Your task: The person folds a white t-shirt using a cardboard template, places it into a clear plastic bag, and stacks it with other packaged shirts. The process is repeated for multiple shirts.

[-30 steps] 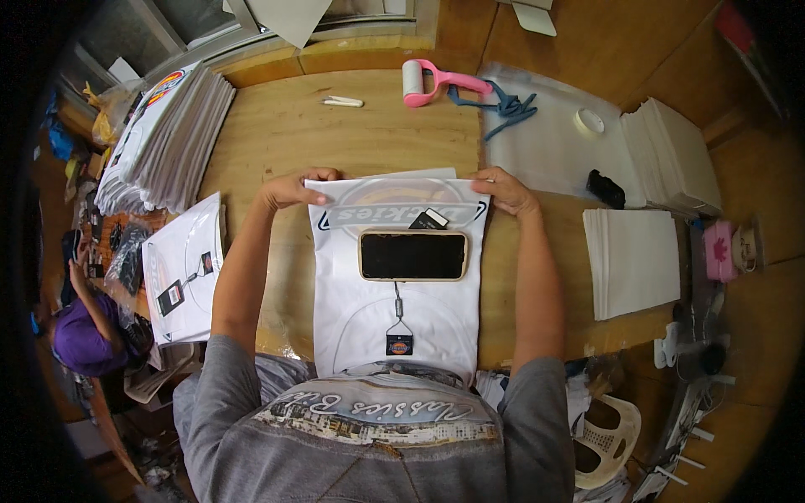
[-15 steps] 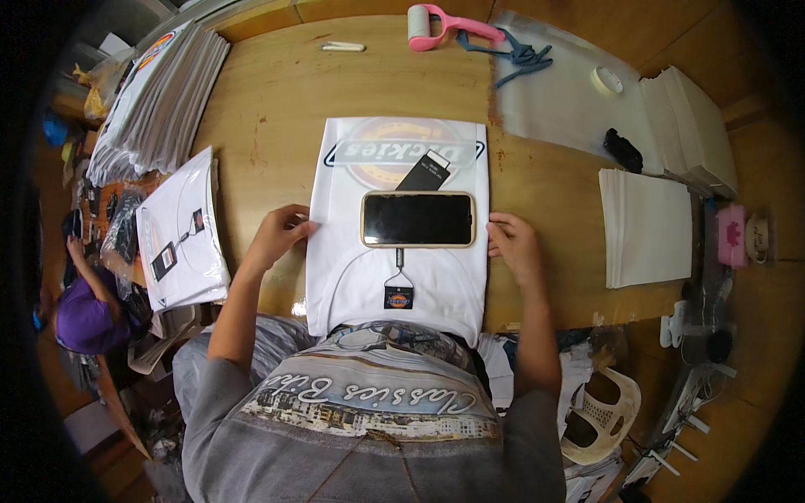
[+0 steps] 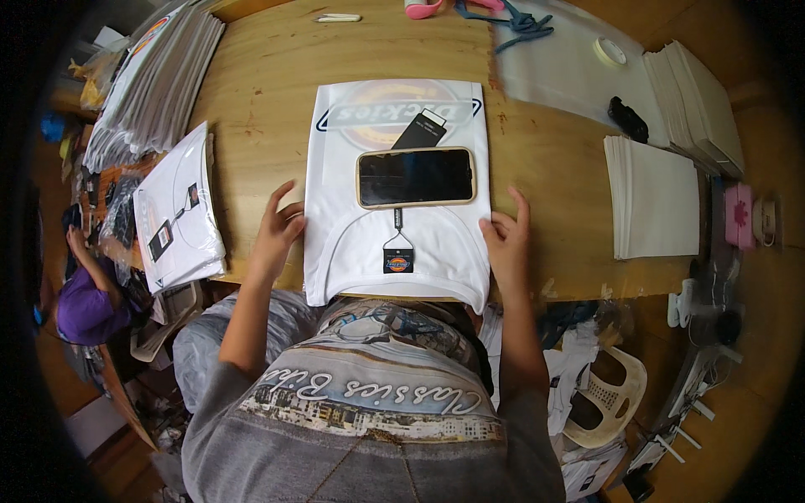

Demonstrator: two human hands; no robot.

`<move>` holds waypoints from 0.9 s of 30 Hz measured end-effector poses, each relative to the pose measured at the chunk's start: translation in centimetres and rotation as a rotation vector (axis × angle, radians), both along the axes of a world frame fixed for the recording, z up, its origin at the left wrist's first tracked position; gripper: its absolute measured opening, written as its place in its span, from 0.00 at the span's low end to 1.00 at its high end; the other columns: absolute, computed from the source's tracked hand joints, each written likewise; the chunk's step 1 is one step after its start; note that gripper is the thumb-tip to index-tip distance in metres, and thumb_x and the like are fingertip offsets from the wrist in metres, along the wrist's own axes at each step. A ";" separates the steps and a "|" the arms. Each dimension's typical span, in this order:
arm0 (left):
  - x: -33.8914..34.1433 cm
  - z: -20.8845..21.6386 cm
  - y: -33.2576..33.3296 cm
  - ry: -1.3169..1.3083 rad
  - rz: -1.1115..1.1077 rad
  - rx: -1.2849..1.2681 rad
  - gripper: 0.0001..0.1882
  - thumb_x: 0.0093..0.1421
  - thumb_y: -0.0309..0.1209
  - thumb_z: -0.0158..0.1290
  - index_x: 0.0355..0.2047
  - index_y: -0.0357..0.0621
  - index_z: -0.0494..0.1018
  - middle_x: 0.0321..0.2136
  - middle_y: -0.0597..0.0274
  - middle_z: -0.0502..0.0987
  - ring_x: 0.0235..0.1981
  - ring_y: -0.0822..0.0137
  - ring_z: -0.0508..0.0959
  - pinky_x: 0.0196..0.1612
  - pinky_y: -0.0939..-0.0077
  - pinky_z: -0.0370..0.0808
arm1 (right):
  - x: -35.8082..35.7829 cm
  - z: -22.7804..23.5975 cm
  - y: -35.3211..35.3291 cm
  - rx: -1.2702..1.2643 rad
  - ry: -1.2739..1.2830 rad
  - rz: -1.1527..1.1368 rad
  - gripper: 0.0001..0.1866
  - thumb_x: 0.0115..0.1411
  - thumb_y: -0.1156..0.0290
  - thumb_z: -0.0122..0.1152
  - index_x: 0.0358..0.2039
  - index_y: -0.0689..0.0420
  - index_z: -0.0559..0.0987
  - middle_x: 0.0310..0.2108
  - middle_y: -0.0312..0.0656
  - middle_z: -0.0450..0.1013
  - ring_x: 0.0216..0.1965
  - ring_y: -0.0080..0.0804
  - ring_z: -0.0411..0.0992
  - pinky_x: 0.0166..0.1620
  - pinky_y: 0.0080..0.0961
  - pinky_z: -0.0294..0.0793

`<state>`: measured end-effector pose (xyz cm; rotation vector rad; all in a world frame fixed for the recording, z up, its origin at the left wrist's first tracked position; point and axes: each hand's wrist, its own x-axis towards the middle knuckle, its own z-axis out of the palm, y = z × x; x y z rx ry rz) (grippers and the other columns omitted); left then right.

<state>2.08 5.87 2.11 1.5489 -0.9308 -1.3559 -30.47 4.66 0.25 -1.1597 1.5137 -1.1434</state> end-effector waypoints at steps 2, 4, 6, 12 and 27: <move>0.1 -0.3 3.0 -0.425 -0.005 -0.195 0.28 0.50 0.21 0.50 0.51 0.41 0.52 0.19 0.62 0.71 0.21 0.74 0.71 0.26 0.82 0.68 | -0.9 -0.5 2.4 -0.191 0.230 0.025 0.33 0.48 0.83 0.54 0.53 0.54 0.53 0.24 0.44 0.70 0.24 0.20 0.66 0.31 0.14 0.67; 0.1 0.6 5.8 -0.531 -0.101 -0.009 0.33 0.48 0.21 0.52 0.52 0.42 0.49 0.17 0.61 0.71 0.17 0.73 0.70 0.22 0.82 0.67 | -1.0 1.4 4.8 0.095 0.195 0.054 0.35 0.47 0.84 0.54 0.54 0.53 0.52 0.24 0.45 0.70 0.25 0.20 0.67 0.30 0.15 0.67; -0.5 0.6 7.8 -0.380 -0.167 0.133 0.34 0.49 0.21 0.51 0.53 0.44 0.46 0.17 0.59 0.70 0.16 0.72 0.70 0.21 0.82 0.68 | -0.6 2.1 6.7 0.247 0.034 0.054 0.36 0.46 0.84 0.55 0.54 0.53 0.52 0.25 0.46 0.71 0.25 0.20 0.67 0.30 0.15 0.67; -1.1 0.2 8.9 0.159 -0.098 0.262 0.35 0.54 0.23 0.46 0.56 0.52 0.38 0.16 0.56 0.70 0.16 0.69 0.71 0.17 0.79 0.71 | -2.6 1.9 4.9 0.311 0.132 0.261 0.23 0.47 0.77 0.57 0.45 0.56 0.64 0.20 0.41 0.71 0.23 0.20 0.68 0.26 0.18 0.66; 1.0 2.8 8.6 -0.354 0.163 0.093 0.28 0.55 0.22 0.42 0.55 0.49 0.46 0.09 0.65 0.65 0.09 0.76 0.64 0.12 0.83 0.61 | -8.5 -2.9 -30.3 -0.048 0.705 0.000 0.11 0.36 0.71 0.66 0.19 0.60 0.73 0.19 0.41 0.71 0.21 0.30 0.68 0.26 0.25 0.66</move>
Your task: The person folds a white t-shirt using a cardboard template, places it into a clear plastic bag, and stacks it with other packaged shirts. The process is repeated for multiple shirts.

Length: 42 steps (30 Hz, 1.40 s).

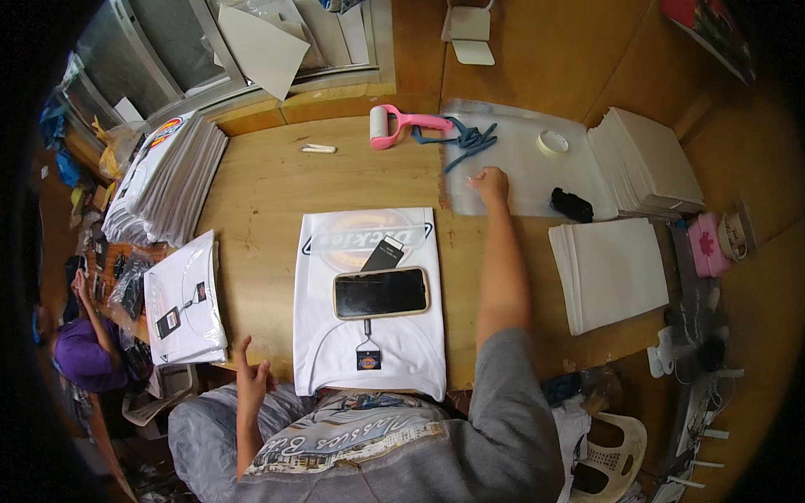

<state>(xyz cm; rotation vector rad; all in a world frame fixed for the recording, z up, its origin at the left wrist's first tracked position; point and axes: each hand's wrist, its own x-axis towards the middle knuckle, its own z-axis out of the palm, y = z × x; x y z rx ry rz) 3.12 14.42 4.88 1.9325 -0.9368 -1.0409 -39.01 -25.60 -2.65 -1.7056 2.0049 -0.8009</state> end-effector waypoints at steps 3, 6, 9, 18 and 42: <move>0.0 -0.7 0.6 0.046 0.037 0.003 0.27 0.56 0.22 0.41 0.55 0.49 0.46 0.10 0.64 0.65 0.09 0.76 0.64 0.12 0.83 0.61 | -0.3 -0.1 -0.5 -0.058 0.032 0.082 0.11 0.36 0.70 0.66 0.16 0.60 0.72 0.17 0.42 0.70 0.21 0.32 0.69 0.26 0.26 0.67; -0.4 -1.0 -0.1 0.071 0.003 -0.021 0.26 0.56 0.23 0.41 0.55 0.49 0.47 0.10 0.64 0.66 0.09 0.76 0.65 0.13 0.83 0.62 | -0.6 -0.4 -0.7 -0.088 0.048 0.178 0.10 0.38 0.68 0.65 0.15 0.59 0.73 0.17 0.44 0.71 0.22 0.36 0.69 0.28 0.28 0.67; -1.2 -0.5 -1.0 0.086 -0.016 -0.023 0.26 0.57 0.23 0.40 0.55 0.49 0.47 0.10 0.64 0.66 0.10 0.76 0.65 0.14 0.83 0.63 | -0.2 -0.8 -1.4 -0.027 0.004 0.165 0.09 0.40 0.68 0.63 0.17 0.59 0.74 0.17 0.44 0.71 0.21 0.37 0.69 0.28 0.28 0.67; -1.3 1.8 -2.6 0.148 -0.123 -0.115 0.20 0.56 0.23 0.41 0.50 0.43 0.56 0.16 0.63 0.68 0.16 0.77 0.68 0.19 0.85 0.65 | -18.2 9.9 -8.8 -0.472 -0.749 -0.856 0.12 0.52 0.68 0.47 0.17 0.61 0.70 0.17 0.38 0.67 0.17 0.25 0.65 0.19 0.21 0.64; -10.5 12.7 -19.6 0.529 -0.555 -0.505 0.10 0.54 0.30 0.49 0.33 0.35 0.69 0.21 0.62 0.73 0.20 0.75 0.72 0.20 0.85 0.67 | 12.4 25.4 15.2 -0.374 -0.580 0.960 0.17 0.42 0.75 0.62 0.36 0.60 0.74 0.41 0.36 0.68 0.48 0.27 0.60 0.52 0.26 0.53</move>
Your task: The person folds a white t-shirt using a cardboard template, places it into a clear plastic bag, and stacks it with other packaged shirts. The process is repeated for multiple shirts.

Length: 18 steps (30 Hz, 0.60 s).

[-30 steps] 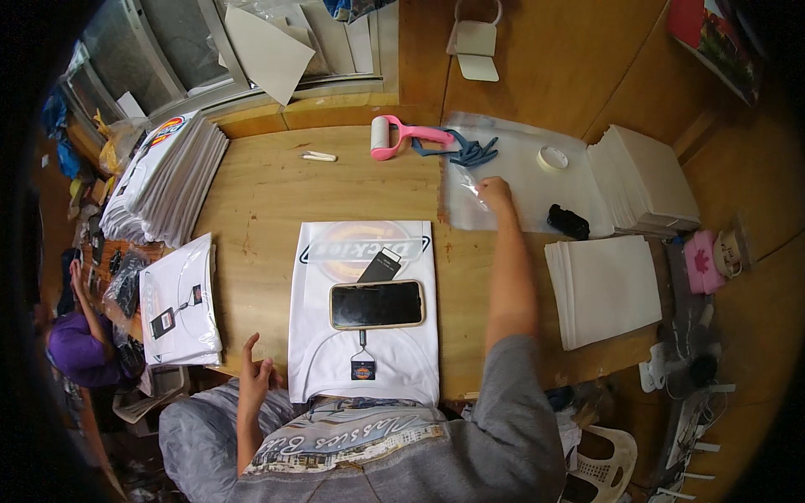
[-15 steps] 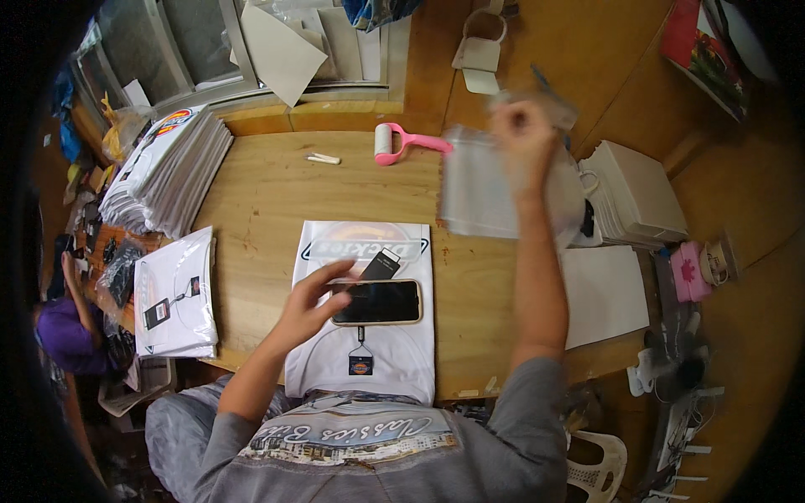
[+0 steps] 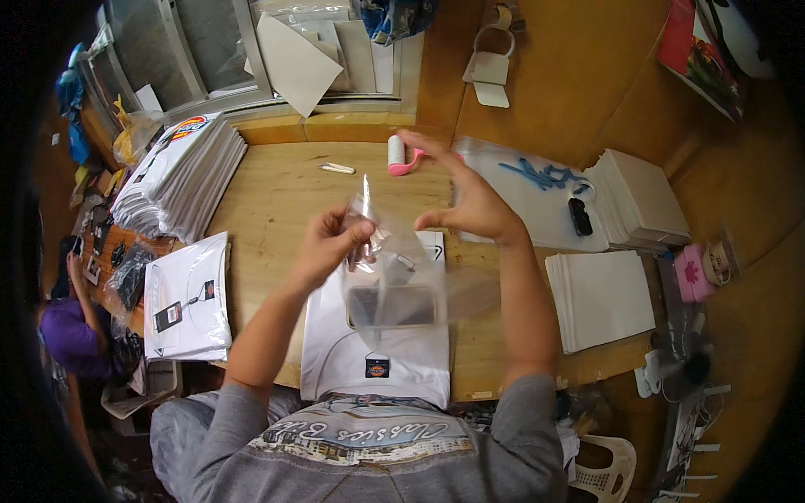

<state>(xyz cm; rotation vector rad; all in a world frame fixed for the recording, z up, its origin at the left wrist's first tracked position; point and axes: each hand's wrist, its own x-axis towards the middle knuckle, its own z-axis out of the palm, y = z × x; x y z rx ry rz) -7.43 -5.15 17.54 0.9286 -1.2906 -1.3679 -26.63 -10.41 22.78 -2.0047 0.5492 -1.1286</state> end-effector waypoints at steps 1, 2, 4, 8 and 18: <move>0.5 2.0 0.0 -0.080 -0.092 0.057 0.11 0.53 0.30 0.50 0.33 0.34 0.69 0.21 0.62 0.72 0.21 0.74 0.72 0.23 0.83 0.69 | 0.3 0.4 -0.6 0.018 0.085 0.114 0.19 0.41 0.75 0.63 0.37 0.60 0.73 0.41 0.36 0.67 0.47 0.26 0.60 0.52 0.25 0.53; 1.1 3.8 0.0 -0.102 -0.097 0.032 0.11 0.52 0.30 0.51 0.32 0.34 0.69 0.21 0.62 0.72 0.21 0.74 0.72 0.23 0.84 0.69 | 0.5 0.7 -1.3 0.038 0.171 0.227 0.21 0.40 0.74 0.64 0.38 0.60 0.72 0.41 0.37 0.67 0.47 0.26 0.61 0.52 0.25 0.54; 2.8 7.0 -0.1 -0.150 -0.093 -0.026 0.12 0.51 0.31 0.53 0.32 0.34 0.70 0.20 0.63 0.72 0.20 0.74 0.71 0.23 0.85 0.68 | 1.0 1.1 -3.0 0.035 0.499 0.409 0.24 0.41 0.74 0.65 0.41 0.60 0.69 0.39 0.38 0.69 0.41 0.26 0.66 0.48 0.23 0.61; 6.9 8.7 -1.4 -0.096 0.241 -0.351 0.09 0.48 0.29 0.56 0.27 0.37 0.71 0.20 0.63 0.74 0.15 0.79 0.69 0.16 0.88 0.63 | 1.3 2.1 -4.4 0.327 0.256 0.452 0.28 0.39 0.76 0.65 0.44 0.59 0.66 0.34 0.40 0.69 0.38 0.25 0.66 0.42 0.21 0.66; 9.0 9.8 -2.4 -0.078 0.554 -0.414 0.16 0.51 0.35 0.54 0.14 0.44 0.62 0.09 0.75 0.60 0.09 0.85 0.55 0.11 0.89 0.50 | 5.1 1.4 -3.1 0.393 -0.040 0.149 0.06 0.50 0.80 0.52 0.30 0.67 0.71 0.20 0.42 0.71 0.21 0.24 0.70 0.26 0.17 0.70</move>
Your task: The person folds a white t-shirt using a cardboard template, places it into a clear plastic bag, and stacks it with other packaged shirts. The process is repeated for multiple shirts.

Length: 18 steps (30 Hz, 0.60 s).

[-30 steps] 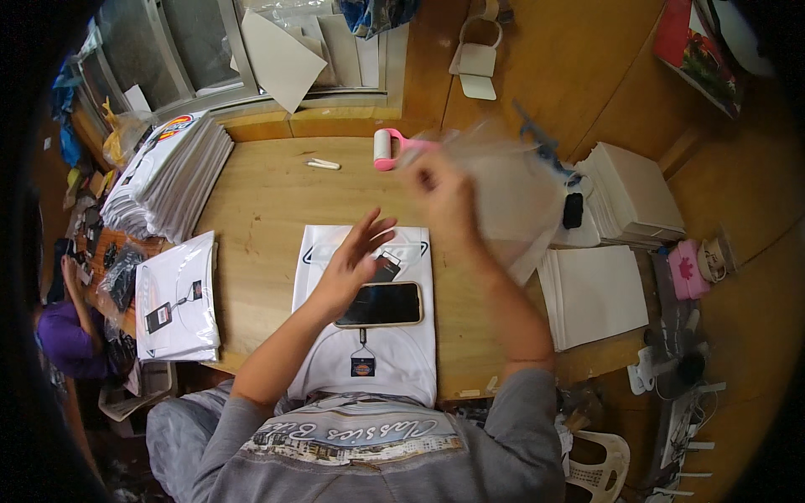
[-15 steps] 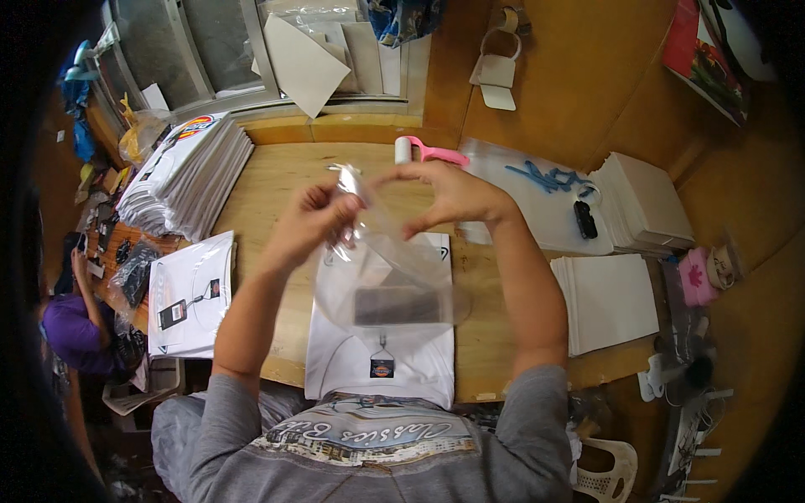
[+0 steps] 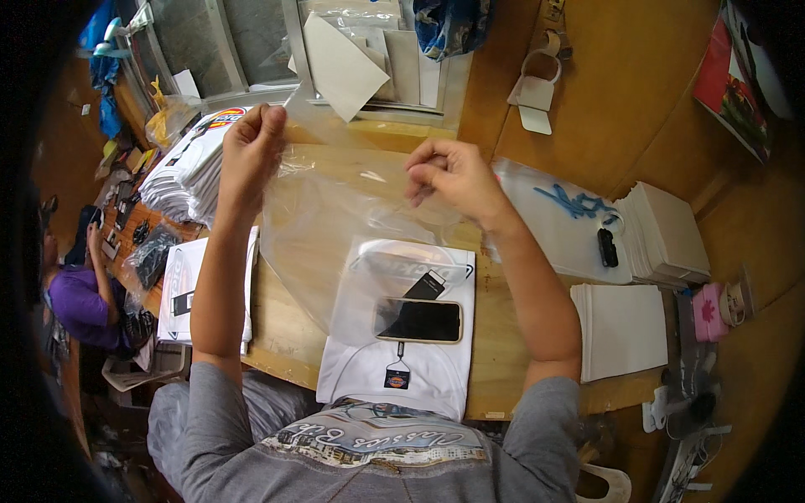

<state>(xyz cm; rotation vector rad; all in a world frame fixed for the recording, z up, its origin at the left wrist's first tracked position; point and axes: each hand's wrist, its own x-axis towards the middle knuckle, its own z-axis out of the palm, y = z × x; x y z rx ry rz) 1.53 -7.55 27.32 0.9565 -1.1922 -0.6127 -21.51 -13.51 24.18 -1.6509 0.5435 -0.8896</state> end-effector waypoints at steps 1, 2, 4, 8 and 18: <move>0.8 0.0 -0.2 0.031 -0.023 0.090 0.15 0.53 0.38 0.51 0.15 0.45 0.63 0.10 0.75 0.59 0.10 0.84 0.54 0.12 0.88 0.48 | -0.2 0.2 -0.1 -0.015 0.028 -0.031 0.05 0.53 0.78 0.50 0.30 0.66 0.72 0.21 0.41 0.71 0.23 0.24 0.71 0.26 0.18 0.72; 1.5 -0.3 -0.7 0.026 -0.047 0.122 0.14 0.54 0.38 0.50 0.17 0.45 0.63 0.11 0.75 0.60 0.12 0.84 0.55 0.14 0.89 0.51 | -0.3 0.2 -0.1 -0.026 0.025 -0.057 0.06 0.53 0.77 0.50 0.30 0.65 0.72 0.21 0.40 0.71 0.23 0.24 0.71 0.26 0.18 0.72; 2.1 -1.1 -1.5 0.021 -0.099 0.186 0.12 0.56 0.37 0.47 0.20 0.46 0.63 0.15 0.76 0.61 0.16 0.84 0.58 0.18 0.89 0.56 | -0.4 0.2 -0.4 -0.048 0.026 -0.114 0.07 0.55 0.74 0.49 0.30 0.64 0.72 0.21 0.39 0.71 0.23 0.24 0.70 0.26 0.18 0.72; 2.2 -2.1 -2.7 0.099 -0.133 0.230 0.07 0.56 0.34 0.48 0.28 0.45 0.64 0.16 0.73 0.64 0.17 0.84 0.62 0.18 0.89 0.57 | -1.3 -1.1 -1.8 -0.058 -0.093 -0.267 0.08 0.56 0.71 0.48 0.30 0.61 0.73 0.21 0.36 0.70 0.22 0.22 0.69 0.26 0.17 0.70; 6.6 -4.3 -5.4 -0.315 0.061 0.138 0.08 0.53 0.20 0.42 0.27 0.36 0.73 0.23 0.65 0.73 0.19 0.79 0.65 0.20 0.87 0.60 | -23.6 -13.9 -16.0 0.671 -0.560 -0.854 0.10 0.55 0.67 0.46 0.36 0.57 0.69 0.30 0.37 0.64 0.32 0.27 0.64 0.31 0.19 0.62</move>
